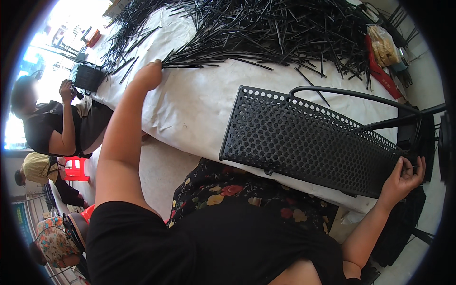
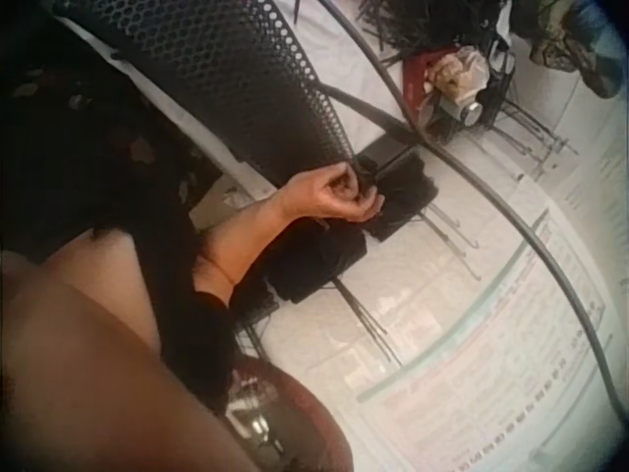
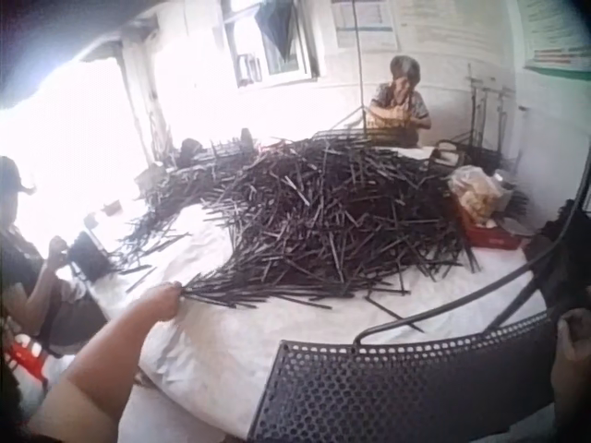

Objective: The person sorts bundles of plastic strips by hand and inserts them into the holes of a perforated metal rack before gathering more plastic strips from a pile on the table.

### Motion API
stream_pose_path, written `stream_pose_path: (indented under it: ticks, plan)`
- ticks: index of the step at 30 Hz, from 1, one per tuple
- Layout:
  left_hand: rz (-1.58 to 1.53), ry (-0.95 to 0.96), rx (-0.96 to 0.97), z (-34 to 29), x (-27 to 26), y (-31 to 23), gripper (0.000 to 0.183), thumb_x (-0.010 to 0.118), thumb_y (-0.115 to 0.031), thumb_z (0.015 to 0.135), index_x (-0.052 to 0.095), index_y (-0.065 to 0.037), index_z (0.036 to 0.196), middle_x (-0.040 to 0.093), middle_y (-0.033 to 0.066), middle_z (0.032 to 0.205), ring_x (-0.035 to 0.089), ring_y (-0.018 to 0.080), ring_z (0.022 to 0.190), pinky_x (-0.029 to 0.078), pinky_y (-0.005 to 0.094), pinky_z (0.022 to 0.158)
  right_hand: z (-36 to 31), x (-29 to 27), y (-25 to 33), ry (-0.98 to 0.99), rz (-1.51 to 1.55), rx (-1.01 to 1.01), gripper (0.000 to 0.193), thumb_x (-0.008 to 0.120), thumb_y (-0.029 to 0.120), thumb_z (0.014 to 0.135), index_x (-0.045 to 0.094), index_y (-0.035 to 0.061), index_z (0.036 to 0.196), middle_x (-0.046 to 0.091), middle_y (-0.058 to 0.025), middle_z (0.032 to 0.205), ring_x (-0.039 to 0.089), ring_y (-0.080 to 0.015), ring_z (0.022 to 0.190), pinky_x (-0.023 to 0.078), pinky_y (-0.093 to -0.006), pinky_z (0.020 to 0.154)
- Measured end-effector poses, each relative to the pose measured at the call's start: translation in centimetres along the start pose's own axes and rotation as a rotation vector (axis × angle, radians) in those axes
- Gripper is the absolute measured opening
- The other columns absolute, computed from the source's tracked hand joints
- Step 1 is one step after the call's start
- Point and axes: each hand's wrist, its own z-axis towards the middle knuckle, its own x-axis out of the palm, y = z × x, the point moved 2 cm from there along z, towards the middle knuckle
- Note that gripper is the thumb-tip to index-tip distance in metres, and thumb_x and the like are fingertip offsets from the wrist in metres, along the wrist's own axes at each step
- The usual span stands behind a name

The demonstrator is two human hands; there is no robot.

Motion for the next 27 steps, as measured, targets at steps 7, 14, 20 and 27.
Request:
stream_pose_path:
  ticks: [7, 14, 20, 27]
  plan:
    - [0.267, 0.174, 0.062, 2.9, -8.5, 5.3, 0.023, 0.045, -0.007, 0.091, 0.061, -0.004, 0.107, 0.066, 0.0208, 0.098, 0.064, 0.0381, 0.096, 0.049, 0.0472, 0.081, -0.1, 0.0, -1.3, 0.083, -0.024, 0.005, 0.029, 0.054, -0.008, 0.091, 0.048, -0.0046, 0.120, 0.043, -0.0158, 0.136, 0.060, -0.0165, 0.095, 0.051, -0.0276, 0.085]
    - [-0.052, -0.119, 0.255, 4.5, -14.3, -1.7, 0.038, 0.052, -0.005, 0.089, 0.053, -0.006, 0.126, 0.064, 0.0204, 0.112, 0.062, 0.0349, 0.104, 0.047, 0.0421, 0.090, -0.5, 0.0, -2.0, 0.305, 0.077, 0.234, 0.017, 0.054, -0.002, 0.094, 0.060, -0.0029, 0.110, 0.055, -0.0102, 0.124, 0.057, -0.0134, 0.094, 0.049, -0.0264, 0.084]
    - [-0.145, 0.131, 0.283, 4.1, -6.8, -7.1, 0.116, 0.086, -0.040, 0.064, 0.018, -0.003, 0.150, 0.025, 0.0228, 0.153, 0.025, 0.0346, 0.142, 0.025, 0.0393, 0.116, 0.1, 0.5, -0.2, 0.143, 0.088, 0.077, 0.038, 0.057, -0.007, 0.090, 0.046, -0.0036, 0.126, 0.048, -0.0117, 0.133, 0.059, -0.0139, 0.093, 0.050, -0.0253, 0.083]
    - [-0.166, -0.057, 0.230, 5.7, -3.0, -9.1, 0.133, 0.088, -0.049, 0.053, 0.012, 0.001, 0.150, 0.028, 0.0299, 0.149, 0.025, 0.0375, 0.142, 0.025, 0.0389, 0.116, -0.3, 0.0, -0.3, 0.016, 0.115, 0.055, 0.060, 0.059, -0.010, 0.087, 0.028, -0.0026, 0.137, 0.044, -0.0153, 0.136, 0.059, -0.0147, 0.092, 0.049, -0.0241, 0.083]
